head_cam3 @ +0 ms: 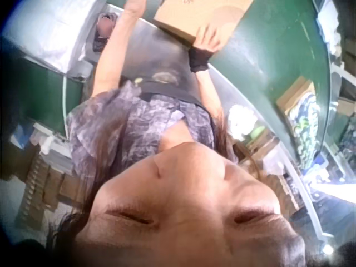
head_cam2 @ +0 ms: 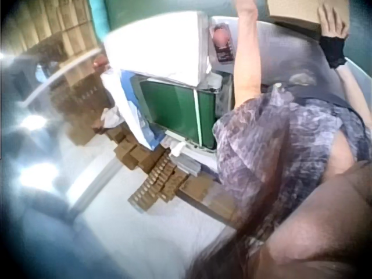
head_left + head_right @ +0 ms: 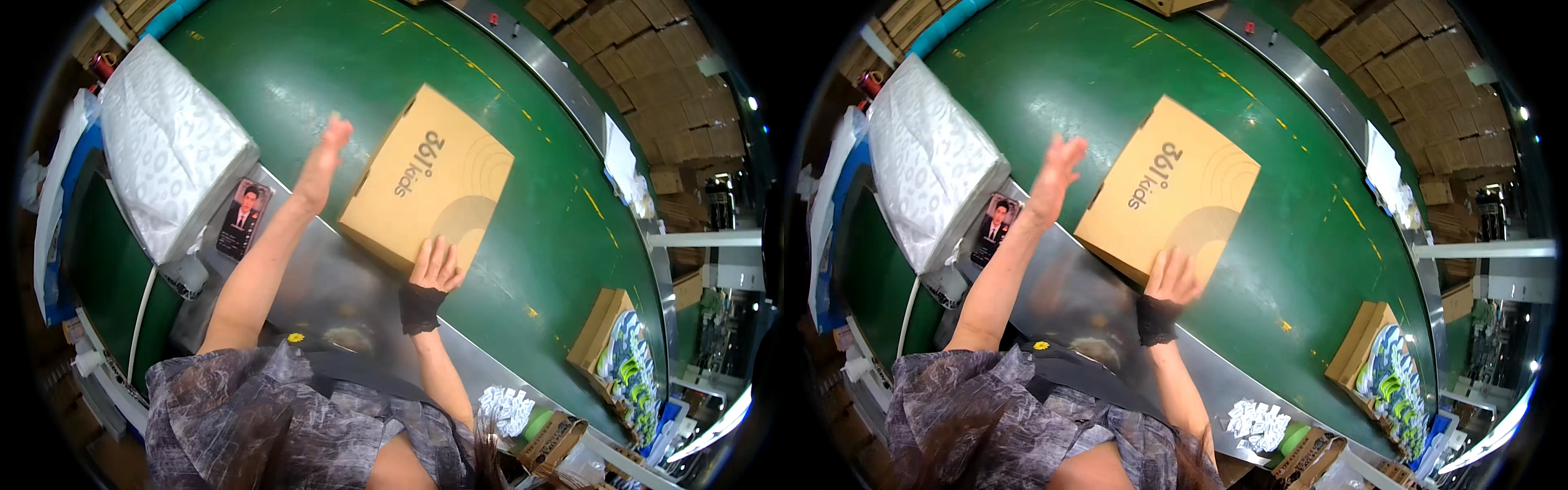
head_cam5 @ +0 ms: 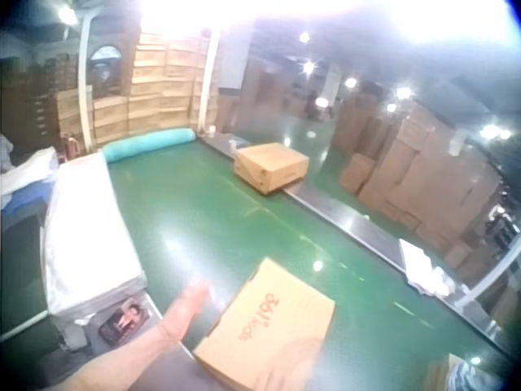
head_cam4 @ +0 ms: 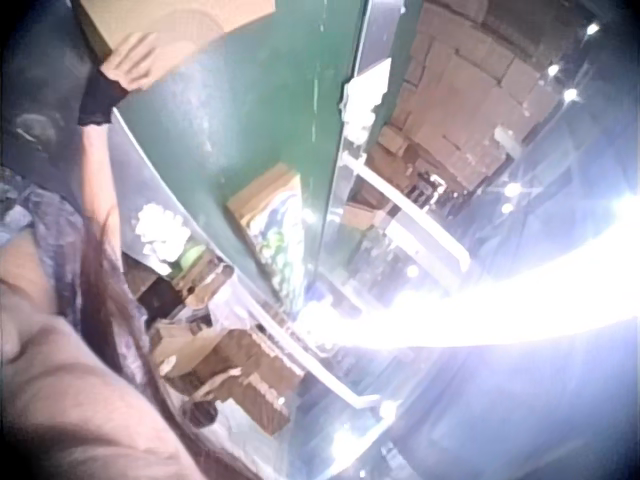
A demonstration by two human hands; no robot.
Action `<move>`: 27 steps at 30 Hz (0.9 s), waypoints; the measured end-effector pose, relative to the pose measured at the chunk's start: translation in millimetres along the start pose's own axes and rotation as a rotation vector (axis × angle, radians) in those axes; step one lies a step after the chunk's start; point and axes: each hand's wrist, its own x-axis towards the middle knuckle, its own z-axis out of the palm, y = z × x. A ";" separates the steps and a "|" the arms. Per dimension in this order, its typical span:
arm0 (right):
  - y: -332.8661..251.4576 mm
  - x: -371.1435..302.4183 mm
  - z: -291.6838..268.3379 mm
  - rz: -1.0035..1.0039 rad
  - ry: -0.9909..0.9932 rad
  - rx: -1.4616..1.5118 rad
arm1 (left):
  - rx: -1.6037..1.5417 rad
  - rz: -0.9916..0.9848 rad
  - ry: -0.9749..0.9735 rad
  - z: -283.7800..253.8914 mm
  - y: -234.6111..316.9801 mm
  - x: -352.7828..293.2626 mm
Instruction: The person repeatedly packs pairs of shoes into cardboard boxes on a conveyor belt. They place tissue paper into each box, insert the shoes, close the box, and move it down the line.
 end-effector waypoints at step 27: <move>47.1 -56.9 -81.8 0.012 -0.370 0.094 | 0.692 -0.100 -0.424 70.2 -43.2 -54.5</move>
